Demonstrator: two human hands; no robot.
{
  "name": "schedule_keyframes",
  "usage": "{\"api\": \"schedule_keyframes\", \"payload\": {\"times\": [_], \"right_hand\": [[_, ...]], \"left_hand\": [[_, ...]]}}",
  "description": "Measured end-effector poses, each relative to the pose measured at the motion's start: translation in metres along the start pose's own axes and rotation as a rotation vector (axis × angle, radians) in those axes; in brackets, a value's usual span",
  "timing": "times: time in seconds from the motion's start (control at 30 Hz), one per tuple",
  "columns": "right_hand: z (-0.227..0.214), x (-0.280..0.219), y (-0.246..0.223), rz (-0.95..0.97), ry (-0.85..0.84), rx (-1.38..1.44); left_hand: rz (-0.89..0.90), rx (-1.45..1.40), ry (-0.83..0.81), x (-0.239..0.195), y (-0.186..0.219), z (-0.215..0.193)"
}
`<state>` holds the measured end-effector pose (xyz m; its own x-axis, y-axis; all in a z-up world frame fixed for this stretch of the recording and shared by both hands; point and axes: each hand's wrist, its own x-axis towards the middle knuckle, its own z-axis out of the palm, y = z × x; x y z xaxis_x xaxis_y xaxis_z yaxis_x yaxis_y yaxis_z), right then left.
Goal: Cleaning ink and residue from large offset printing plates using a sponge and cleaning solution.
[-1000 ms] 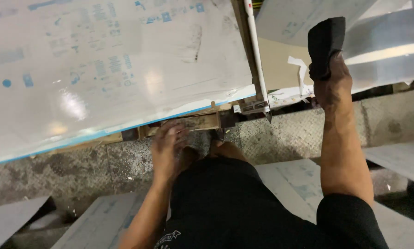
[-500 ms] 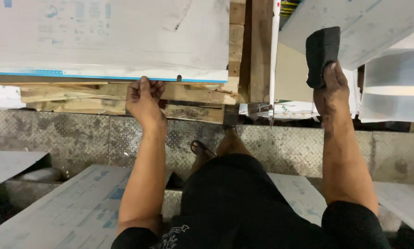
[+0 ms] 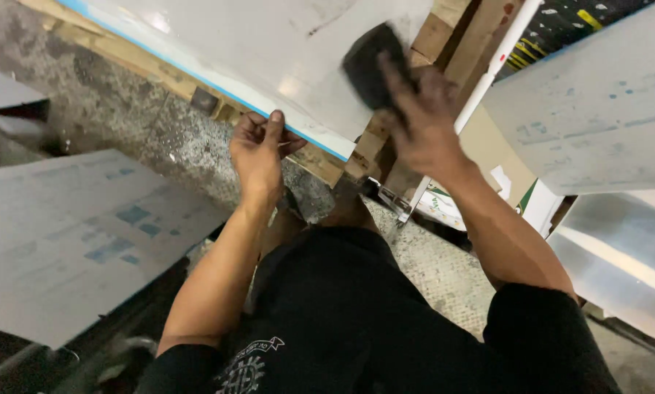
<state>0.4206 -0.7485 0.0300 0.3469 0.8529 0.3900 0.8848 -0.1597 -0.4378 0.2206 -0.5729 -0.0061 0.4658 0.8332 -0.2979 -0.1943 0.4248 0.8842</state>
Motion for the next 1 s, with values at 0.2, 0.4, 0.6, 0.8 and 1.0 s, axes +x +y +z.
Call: {"api": "schedule_keyframes", "payload": {"times": [0.2, 0.4, 0.6, 0.8, 1.0], "right_hand": [[-0.016, 0.006, 0.005, -0.170, -0.556, -0.337], [-0.003, 0.013, 0.069, -0.065, -0.150, -0.206], [-0.017, 0.036, 0.015, -0.261, -0.512, -0.250], [-0.037, 0.145, 0.199, 0.128, -0.127, -0.184], [0.041, 0.153, 0.179, -0.085, -0.316, -0.554]], "left_hand": [[0.000, 0.041, 0.111, -0.008, -0.002, 0.005], [0.043, -0.014, 0.045, -0.009, -0.005, 0.007], [0.044, 0.044, 0.069, -0.016, -0.003, 0.005], [0.035, 0.070, 0.064, -0.019, -0.003, 0.000], [-0.038, 0.165, 0.089, -0.030, 0.019, 0.025]]}}
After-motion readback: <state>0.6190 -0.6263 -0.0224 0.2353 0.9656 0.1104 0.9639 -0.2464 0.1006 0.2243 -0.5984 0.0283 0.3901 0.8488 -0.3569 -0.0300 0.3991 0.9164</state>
